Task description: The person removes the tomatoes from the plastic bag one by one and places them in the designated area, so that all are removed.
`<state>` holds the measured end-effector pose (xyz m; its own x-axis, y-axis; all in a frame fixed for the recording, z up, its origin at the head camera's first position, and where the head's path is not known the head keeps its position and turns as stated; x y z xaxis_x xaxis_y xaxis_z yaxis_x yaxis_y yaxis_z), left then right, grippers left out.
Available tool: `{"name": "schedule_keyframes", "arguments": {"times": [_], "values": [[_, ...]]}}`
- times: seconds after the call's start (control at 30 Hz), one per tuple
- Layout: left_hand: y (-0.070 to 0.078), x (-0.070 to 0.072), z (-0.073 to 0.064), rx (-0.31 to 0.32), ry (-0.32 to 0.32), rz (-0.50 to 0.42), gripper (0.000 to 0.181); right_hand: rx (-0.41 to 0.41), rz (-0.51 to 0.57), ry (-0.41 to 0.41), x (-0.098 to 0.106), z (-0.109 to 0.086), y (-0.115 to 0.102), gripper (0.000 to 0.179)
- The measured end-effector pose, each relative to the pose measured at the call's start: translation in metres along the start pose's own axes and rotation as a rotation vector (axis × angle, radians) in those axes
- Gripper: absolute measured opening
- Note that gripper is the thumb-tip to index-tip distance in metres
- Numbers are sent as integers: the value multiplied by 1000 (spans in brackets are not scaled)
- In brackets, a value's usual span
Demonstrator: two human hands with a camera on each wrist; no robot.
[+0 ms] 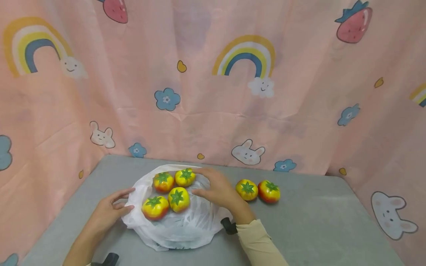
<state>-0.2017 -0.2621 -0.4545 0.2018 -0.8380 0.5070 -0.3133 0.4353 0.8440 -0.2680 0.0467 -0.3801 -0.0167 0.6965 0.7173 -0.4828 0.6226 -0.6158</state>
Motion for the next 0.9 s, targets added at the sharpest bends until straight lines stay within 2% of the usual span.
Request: {"name": "schedule_keyframes", "arguments": {"times": [0.17,0.43,0.6,0.7,0.9], "values": [[-1,0,1,19,2,16,64,46,54,-21,-22,5,-11,54],[0,-2,2,42,0,27,65,52,-24,-58,-44,5,-11,52],[1,-2,2,47,2,29,65,9,-71,-120,-57,1,-7,68],[0,-2,2,56,11,31,65,13,-91,-161,-65,-2,-6,79],[0,-1,3,44,14,29,64,66,-97,-197,-73,-6,-9,79]]}}
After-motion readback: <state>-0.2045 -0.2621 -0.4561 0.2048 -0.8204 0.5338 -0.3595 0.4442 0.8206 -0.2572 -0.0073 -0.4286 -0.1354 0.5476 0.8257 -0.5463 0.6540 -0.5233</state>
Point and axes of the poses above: each hand's wrist, its own z-axis towards the middle knuckle, its own x-axis out of the back of the hand, y = z × x, the point moved 7 cm from there along z, towards the middle knuckle, and after that the axes turned 13 degrees about y, right-handed, at the moved point
